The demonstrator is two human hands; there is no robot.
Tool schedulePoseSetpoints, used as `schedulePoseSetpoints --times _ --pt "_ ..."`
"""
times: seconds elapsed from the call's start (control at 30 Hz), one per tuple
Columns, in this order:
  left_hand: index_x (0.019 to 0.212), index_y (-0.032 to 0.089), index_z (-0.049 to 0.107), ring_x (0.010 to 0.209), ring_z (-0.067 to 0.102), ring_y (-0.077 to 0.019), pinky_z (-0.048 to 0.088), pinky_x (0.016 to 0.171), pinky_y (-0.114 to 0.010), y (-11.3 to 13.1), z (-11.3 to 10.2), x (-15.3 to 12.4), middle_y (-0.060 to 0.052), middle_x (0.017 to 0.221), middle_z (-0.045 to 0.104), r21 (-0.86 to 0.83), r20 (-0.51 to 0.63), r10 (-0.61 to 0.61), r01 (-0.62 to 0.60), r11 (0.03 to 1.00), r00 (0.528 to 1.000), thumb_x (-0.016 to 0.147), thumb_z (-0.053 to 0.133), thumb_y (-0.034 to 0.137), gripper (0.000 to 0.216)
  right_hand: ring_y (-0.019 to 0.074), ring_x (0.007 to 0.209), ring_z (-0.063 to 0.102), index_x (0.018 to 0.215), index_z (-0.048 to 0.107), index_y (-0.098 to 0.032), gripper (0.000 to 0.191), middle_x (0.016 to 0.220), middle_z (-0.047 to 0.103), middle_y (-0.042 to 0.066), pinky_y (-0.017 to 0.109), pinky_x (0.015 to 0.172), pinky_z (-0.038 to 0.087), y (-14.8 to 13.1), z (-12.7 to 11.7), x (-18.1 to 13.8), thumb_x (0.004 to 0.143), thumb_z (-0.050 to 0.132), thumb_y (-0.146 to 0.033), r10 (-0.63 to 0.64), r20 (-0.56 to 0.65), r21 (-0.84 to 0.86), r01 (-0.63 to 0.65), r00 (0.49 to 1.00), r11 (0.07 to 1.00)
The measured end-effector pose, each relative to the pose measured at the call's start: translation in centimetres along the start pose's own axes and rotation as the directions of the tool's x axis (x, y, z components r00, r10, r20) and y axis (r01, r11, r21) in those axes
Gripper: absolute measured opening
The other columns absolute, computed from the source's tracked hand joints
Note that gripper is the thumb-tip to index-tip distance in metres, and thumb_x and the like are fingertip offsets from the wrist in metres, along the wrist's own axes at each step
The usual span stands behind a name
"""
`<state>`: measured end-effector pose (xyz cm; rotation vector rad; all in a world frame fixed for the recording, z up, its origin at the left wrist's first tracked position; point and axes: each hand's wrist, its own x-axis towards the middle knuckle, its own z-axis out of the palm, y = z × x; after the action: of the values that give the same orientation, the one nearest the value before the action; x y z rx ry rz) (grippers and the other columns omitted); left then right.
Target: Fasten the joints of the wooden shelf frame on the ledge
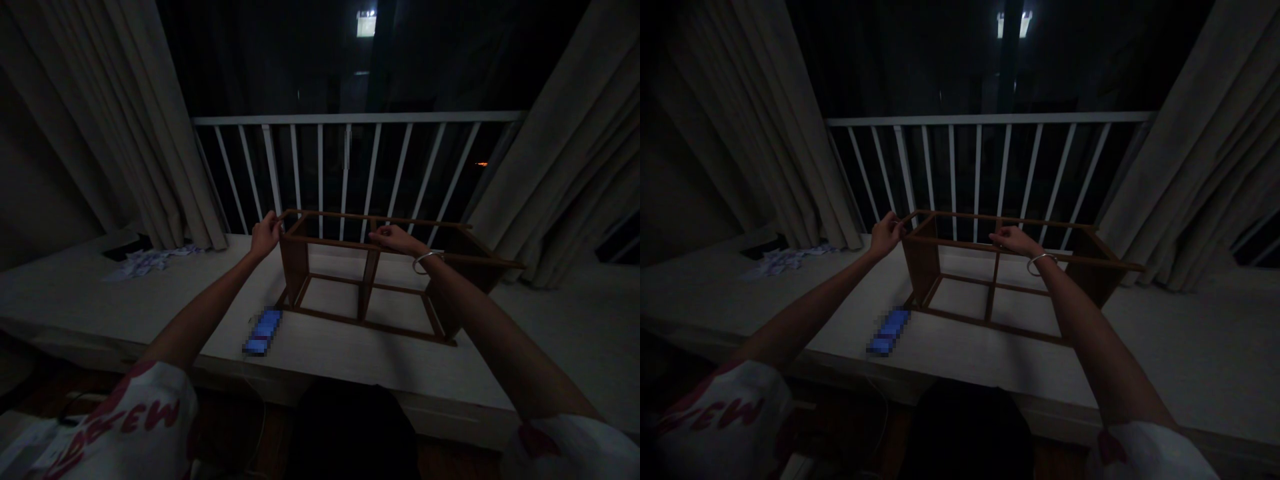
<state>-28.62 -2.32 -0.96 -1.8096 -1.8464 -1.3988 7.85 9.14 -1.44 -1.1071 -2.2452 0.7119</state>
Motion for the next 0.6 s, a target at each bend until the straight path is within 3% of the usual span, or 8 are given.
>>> schedulePoseSetpoints --times 0.4,0.5,0.6 --pt "0.086 0.02 0.053 0.075 0.06 -0.0188 0.041 0.063 -0.027 1.5 -0.5 -0.3 -0.003 0.074 0.064 0.007 0.028 -0.019 0.019 1.0 0.999 0.077 0.05 0.03 0.013 0.0092 0.053 0.042 0.074 0.057 -0.014 0.056 0.062 0.053 0.001 0.023 0.049 0.03 1.0 0.0 0.4 0.065 0.049 -0.069 0.0 -0.02 0.001 0.0 1.0 1.0" --pt "0.085 0.019 0.054 0.069 0.061 -0.0174 0.044 0.06 -0.026 0.9 -0.6 0.0 -0.004 0.073 0.064 -0.073 0.071 -0.038 0.044 0.996 0.997 0.079 0.047 0.037 0.021 0.0096 0.055 0.043 0.074 0.057 -0.014 0.054 0.063 0.053 0.001 0.023 0.05 0.031 0.7 -0.1 0.2 0.065 0.05 -0.067 -0.011 -0.011 0.0 0.011 1.0 1.0" --pt "0.086 0.016 0.054 0.063 0.061 -0.0163 0.047 0.055 -0.026 -0.1 -0.7 0.8 -0.006 0.073 0.065 -0.207 0.187 -0.05 0.089 0.974 0.981 0.079 0.045 0.046 0.032 0.0098 0.055 0.044 0.075 0.057 -0.015 0.053 0.062 0.053 0.0 0.022 0.049 0.03 0.6 -0.2 0.0 0.065 0.05 -0.067 -0.016 0.002 -0.011 0.016 1.0 1.0"
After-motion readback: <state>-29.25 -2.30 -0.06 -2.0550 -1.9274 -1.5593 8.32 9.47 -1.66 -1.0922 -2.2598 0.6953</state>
